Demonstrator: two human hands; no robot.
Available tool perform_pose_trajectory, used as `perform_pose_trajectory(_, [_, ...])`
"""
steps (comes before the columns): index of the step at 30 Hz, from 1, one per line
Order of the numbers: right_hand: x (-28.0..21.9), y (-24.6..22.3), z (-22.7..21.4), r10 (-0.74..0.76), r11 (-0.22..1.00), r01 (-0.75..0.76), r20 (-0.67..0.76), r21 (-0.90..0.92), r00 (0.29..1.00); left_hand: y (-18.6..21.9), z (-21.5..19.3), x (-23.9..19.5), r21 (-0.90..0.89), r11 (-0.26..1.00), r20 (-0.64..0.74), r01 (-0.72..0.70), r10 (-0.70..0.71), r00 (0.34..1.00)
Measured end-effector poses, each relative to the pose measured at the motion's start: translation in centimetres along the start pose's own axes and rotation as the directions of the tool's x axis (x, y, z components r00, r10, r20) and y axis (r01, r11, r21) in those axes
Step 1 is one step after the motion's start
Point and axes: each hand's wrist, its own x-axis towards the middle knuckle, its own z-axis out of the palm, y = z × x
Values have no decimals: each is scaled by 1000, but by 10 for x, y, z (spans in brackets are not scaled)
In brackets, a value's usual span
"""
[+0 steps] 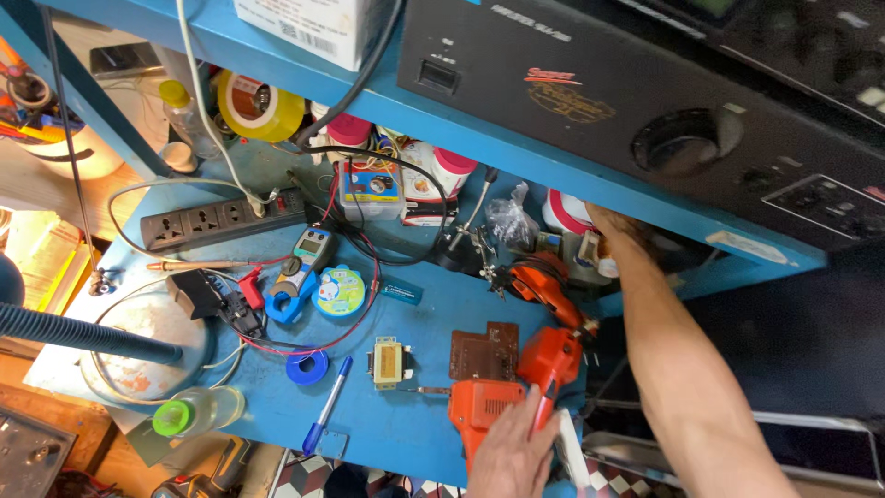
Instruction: The person opens and closes a green plastic container, then moves it to a blue shelf. They open a yellow box of components and repeatedly pick up small electronic parts, holding them under a desk lamp to view them closely.
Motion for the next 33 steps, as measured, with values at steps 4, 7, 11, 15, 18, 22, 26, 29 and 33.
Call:
perform_pose_trajectory(4, [12, -11, 3, 32, 993, -18, 117, -121, 993, -23, 35, -19, -60, 997, 22, 47, -45, 999])
perform_pose_trajectory(7, [23, -22, -3, 31, 984, -4, 147, -176, 989, -32, 39, -20, -59, 998, 53, 6, -3, 999])
perform_pose_trajectory(11, [5, -35, -1, 27, 975, 15, 183, -223, 983, -28, 22, -24, -163, 985, 162, 51, -25, 987])
perform_pose_trajectory(15, [-15, -58, -20, 70, 977, -31, 177, -213, 982, -18, 1, -15, -177, 982, 187, 70, -36, 982])
perform_pose_trajectory(18, [-26, -69, -40, 118, 982, -82, 212, -173, 970, -16, -3, -13, -187, 981, 198, 53, -15, 980])
perform_pose_trajectory(22, [-13, -70, -72, 122, 973, -59, 279, -225, 953, -24, 1, -18, -190, 980, 240, 55, -8, 971])
perform_pose_trajectory(26, [7, -69, -78, 419, 906, -414, 53, -84, 906, -45, 26, -26, -187, 982, 224, -40, 82, 971])
perform_pose_trajectory(29, [8, -72, -65, 526, 849, -526, 19, 37, 850, -56, 52, -37, -173, 984, 101, -39, 58, 993])
perform_pose_trajectory(33, [6, -82, -59, 575, 809, -576, 41, 119, 817, -55, 74, -32, -179, 984, -2, 22, -23, 1000])
